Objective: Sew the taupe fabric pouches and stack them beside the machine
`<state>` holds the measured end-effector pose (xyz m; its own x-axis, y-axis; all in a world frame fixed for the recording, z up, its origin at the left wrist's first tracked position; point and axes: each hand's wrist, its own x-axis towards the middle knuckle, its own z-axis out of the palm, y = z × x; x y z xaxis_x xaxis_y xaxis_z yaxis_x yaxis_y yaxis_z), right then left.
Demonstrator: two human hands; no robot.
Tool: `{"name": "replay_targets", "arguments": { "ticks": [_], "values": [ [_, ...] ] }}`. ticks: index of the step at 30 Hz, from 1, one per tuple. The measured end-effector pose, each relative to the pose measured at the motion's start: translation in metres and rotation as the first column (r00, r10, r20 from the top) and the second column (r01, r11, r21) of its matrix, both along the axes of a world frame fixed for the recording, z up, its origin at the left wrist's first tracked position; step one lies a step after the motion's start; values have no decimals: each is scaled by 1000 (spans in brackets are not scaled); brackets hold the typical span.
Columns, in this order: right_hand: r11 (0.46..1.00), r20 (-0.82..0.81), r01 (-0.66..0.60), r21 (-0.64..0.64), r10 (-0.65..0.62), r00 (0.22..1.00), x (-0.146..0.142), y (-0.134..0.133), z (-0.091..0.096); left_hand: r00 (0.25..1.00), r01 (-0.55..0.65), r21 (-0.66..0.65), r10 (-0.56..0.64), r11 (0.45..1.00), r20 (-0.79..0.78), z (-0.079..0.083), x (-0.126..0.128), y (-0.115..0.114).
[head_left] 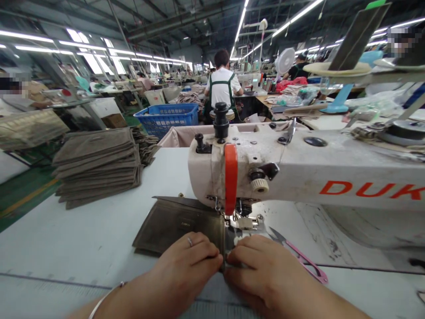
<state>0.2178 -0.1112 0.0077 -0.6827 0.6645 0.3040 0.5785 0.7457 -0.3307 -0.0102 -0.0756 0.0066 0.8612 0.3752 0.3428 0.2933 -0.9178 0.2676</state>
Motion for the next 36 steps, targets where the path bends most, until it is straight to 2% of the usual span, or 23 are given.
{"name": "replay_targets", "arguments": {
  "ticks": [7, 12, 18, 24, 32, 36],
  "values": [
    [998, -135, 7, -59, -15, 991, 2, -1, 4, 999, -26, -53, 24, 998, -30, -1, -1, -1],
    [996, -154, 26, -80, -38, 987, 3, 0, 5, 998, 38, -30, -40, 999, -57, 4, -1, 0],
    [1000, -157, -8, -27, 4, 988, 2, 2, -5, 998, 58, -92, -60, 994, -14, 5, -3, 1],
    [998, -141, -47, 45, 52, 989, 0, 8, -21, 996, 85, -80, -84, 993, 21, 4, -1, 7],
    [997, -152, 16, 72, -5, 988, -3, 13, -21, 995, 59, -66, -64, 996, -80, -3, -4, 23],
    [994, -153, 68, 83, -54, 987, -3, 16, -23, 996, 57, -42, -59, 998, -59, -4, -1, 34]
  ]
}}
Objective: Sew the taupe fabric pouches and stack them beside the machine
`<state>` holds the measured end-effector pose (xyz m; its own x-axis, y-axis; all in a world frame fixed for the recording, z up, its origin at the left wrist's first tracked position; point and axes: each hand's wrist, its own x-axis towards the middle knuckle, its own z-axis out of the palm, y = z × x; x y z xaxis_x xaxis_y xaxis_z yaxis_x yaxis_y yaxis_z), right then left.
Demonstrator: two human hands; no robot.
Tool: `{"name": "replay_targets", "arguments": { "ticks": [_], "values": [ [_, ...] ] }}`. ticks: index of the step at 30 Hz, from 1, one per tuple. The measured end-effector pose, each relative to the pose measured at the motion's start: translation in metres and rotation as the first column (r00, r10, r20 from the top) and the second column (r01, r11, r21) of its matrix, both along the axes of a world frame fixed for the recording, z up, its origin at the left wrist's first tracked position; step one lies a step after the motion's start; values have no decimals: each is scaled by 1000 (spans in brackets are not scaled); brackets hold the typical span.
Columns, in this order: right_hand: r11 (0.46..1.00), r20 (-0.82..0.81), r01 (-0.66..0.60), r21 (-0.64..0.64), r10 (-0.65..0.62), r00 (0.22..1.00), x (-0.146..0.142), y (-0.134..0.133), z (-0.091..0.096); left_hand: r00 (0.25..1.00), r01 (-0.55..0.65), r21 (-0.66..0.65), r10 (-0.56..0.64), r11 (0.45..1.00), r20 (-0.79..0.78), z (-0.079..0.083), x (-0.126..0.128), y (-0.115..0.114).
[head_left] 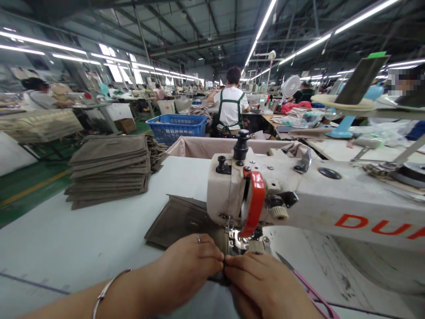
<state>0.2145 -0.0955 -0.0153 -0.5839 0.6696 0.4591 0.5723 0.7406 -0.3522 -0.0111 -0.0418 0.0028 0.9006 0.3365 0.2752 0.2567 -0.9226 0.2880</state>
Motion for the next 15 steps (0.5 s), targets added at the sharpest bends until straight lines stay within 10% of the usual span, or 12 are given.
{"name": "replay_targets", "arguments": {
  "ticks": [15],
  "values": [
    [980, 97, 179, -84, -170, 981, -5, 2, 0, 994, -106, 6, 106, 994, 29, 8, 12, 39]
  ]
}}
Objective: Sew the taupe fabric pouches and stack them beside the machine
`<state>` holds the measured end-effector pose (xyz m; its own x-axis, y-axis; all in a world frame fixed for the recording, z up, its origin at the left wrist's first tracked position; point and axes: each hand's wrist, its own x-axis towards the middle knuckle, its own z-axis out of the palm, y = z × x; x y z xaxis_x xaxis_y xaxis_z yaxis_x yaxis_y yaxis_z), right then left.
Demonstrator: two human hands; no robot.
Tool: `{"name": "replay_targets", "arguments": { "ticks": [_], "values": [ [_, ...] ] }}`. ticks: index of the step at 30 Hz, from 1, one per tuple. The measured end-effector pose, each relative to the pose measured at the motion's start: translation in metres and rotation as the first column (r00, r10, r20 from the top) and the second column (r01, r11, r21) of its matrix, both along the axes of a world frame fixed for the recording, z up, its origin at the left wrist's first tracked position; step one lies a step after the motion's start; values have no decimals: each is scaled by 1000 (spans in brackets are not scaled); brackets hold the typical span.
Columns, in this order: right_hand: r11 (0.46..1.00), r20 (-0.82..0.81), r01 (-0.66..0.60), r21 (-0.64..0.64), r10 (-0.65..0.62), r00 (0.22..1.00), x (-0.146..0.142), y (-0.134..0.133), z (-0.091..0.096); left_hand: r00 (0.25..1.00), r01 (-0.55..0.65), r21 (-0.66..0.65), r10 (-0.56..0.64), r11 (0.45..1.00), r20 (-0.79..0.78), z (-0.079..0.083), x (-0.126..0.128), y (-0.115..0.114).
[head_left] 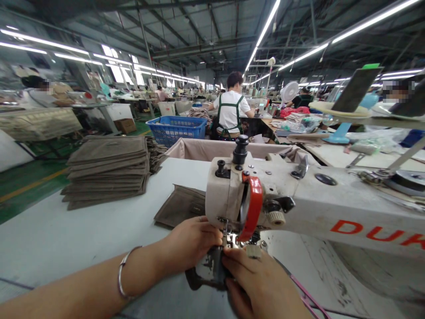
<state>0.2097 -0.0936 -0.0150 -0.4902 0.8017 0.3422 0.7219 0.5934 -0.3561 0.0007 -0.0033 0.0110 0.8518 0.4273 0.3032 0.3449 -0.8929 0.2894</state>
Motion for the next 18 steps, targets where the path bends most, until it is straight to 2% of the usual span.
{"name": "replay_targets", "arguments": {
  "ticks": [11, 15, 18],
  "values": [
    [1000, -32, 2, 22, -2, 999, -3, 1, 4, 993, -116, 60, 117, 991, -13, -9, 2, 12],
    [1000, -32, 4, 8, -4, 999, -3, -1, 9, 990, -105, 52, 109, 993, -87, 5, 6, 6],
    [1000, -55, 8, 9, -7, 998, -1, -4, 8, 982, -92, 44, 97, 995, -161, 20, 11, -12]
  ]
}}
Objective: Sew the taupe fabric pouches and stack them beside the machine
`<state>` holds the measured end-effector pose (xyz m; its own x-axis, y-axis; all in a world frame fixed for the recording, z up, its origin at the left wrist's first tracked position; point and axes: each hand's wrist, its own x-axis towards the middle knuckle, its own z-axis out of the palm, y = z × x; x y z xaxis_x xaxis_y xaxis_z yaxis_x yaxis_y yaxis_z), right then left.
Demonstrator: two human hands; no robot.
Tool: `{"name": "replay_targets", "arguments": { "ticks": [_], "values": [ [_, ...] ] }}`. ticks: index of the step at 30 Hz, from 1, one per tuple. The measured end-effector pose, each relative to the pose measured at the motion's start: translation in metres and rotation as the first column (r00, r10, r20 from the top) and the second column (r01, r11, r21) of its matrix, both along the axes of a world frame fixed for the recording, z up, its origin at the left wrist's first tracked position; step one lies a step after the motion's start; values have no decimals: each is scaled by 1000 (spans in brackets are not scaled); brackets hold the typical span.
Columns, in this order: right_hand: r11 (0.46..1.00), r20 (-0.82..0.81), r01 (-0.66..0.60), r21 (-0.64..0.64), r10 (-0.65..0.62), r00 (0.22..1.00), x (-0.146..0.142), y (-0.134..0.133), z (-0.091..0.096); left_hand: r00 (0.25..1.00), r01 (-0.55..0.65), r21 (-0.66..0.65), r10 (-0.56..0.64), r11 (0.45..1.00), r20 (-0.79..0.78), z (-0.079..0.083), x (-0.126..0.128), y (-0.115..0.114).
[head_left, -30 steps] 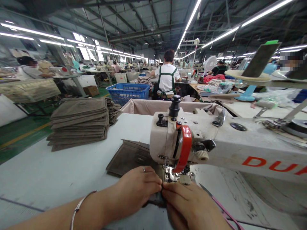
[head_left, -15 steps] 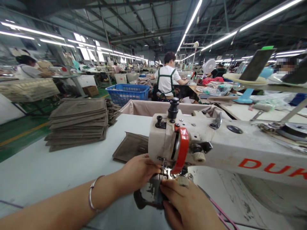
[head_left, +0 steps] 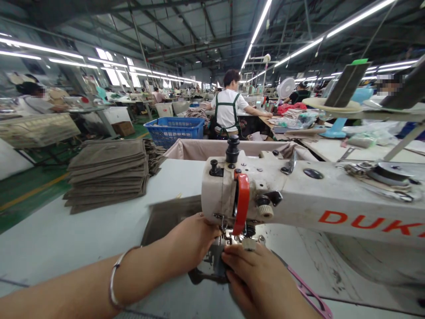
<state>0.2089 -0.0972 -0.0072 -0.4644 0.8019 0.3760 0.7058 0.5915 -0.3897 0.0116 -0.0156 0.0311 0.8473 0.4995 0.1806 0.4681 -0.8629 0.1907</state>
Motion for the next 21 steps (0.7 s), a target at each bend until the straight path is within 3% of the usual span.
{"name": "replay_targets", "arguments": {
  "ticks": [5, 11, 13, 14, 16, 18, 20, 21],
  "values": [
    [1000, 4, -22, -7, 22, 1000, 4, 0, -4, 997, -12, -35, 10, 999, -79, 4, 4, -33],
    [999, 47, -30, -37, 31, 998, 4, -2, -2, 998, -67, -95, 65, 993, -22, -5, -1, -37],
    [1000, 57, -8, -28, 9, 998, 3, -4, -4, 988, -149, -99, 152, 984, 22, -5, -15, -38],
    [1000, 49, 8, -21, -7, 999, 3, -5, -6, 966, -249, -80, 253, 965, 50, -6, -25, -40],
    [999, 25, 43, -15, -43, 999, 1, -5, -8, 853, -508, -50, 511, 860, 109, -11, -47, -46],
    [997, 8, 72, -27, -71, 997, -1, -5, -8, 725, -666, -116, 676, 737, 133, -17, -66, -54],
    [994, -17, 89, -69, -90, 996, -4, -5, -2, 647, -687, -323, 750, 651, 136, -21, -75, -61],
    [990, -51, 91, -110, -97, 994, -6, -6, 2, 606, -643, -483, 781, 594, 154, -22, -74, -64]
  ]
}}
